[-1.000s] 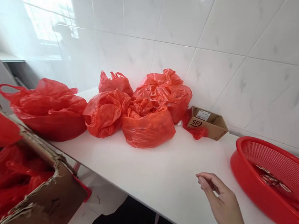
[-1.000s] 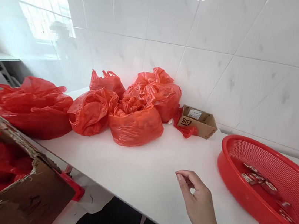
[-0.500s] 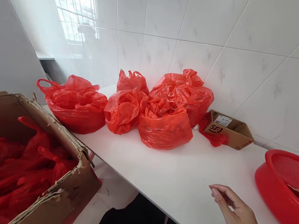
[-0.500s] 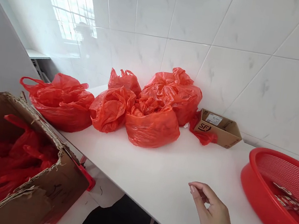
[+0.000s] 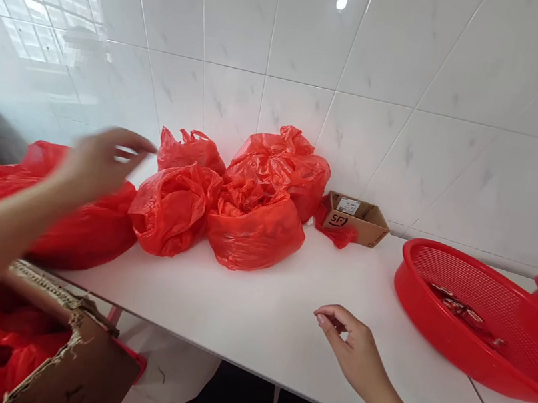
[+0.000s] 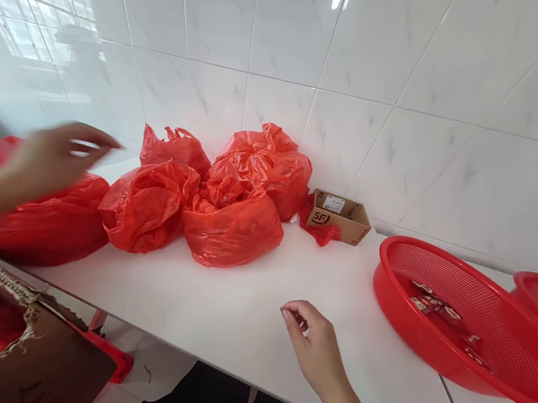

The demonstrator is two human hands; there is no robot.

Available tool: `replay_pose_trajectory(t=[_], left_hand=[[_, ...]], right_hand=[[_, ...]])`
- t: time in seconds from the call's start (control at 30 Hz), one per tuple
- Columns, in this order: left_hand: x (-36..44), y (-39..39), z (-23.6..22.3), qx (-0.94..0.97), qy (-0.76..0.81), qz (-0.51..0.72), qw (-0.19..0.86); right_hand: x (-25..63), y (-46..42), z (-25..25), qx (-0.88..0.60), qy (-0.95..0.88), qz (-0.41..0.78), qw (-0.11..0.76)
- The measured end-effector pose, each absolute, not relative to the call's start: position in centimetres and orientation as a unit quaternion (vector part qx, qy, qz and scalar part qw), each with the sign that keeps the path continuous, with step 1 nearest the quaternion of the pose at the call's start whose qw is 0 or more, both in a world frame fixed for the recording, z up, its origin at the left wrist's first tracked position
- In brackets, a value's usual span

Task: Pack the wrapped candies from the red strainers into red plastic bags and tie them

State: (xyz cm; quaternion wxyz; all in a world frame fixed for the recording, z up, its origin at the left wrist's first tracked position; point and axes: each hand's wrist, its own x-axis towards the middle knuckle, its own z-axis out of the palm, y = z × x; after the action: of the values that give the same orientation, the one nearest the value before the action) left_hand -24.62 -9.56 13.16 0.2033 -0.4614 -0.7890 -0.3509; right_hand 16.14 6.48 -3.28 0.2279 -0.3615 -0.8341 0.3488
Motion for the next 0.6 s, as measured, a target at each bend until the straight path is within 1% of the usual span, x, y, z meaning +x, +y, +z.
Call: replay_pose_trajectory(t=[0.13, 0.2, 0.3, 0.37, 0.43, 0.53, 0.6], left_hand=[[-22.8, 0.8, 9.6, -0.571, -0.764, -0.28, 0.105], [-21.9, 4.8, 7.9, -0.555, -0.781, -0.276, 0.071], [-21.2, 7.6, 6.9, -0.511, -0.8, -0.312, 0.041], [-21.2, 7.7, 7.5, -0.484, -0.793, -0.368, 0.04], [-21.0, 7.2, 9.1, -0.452, -0.767, -0.452, 0.052], [-19.9, 6.2, 12.0, -0.399, -0.682, -0.61, 0.056], [-18.3, 5.7, 13.1, -0.379, -0.606, -0.699, 0.017]], right_hand=[[13.4, 5.5, -2.6, -0.324, -0.845, 0.341, 0.254], [11.4, 5.2, -2.2, -0.303, -0.858, 0.318, 0.265], [8.2, 5.1, -2.0, -0.27, -0.891, 0.244, 0.271], [6.1, 5.3, -2.3, -0.253, -0.909, 0.197, 0.265], [4.3, 5.6, -2.9, -0.252, -0.92, 0.177, 0.242], [2.4, 6.1, -3.6, -0.258, -0.927, 0.198, 0.188], [2.2, 6.7, -3.3, -0.243, -0.919, 0.241, 0.196]])
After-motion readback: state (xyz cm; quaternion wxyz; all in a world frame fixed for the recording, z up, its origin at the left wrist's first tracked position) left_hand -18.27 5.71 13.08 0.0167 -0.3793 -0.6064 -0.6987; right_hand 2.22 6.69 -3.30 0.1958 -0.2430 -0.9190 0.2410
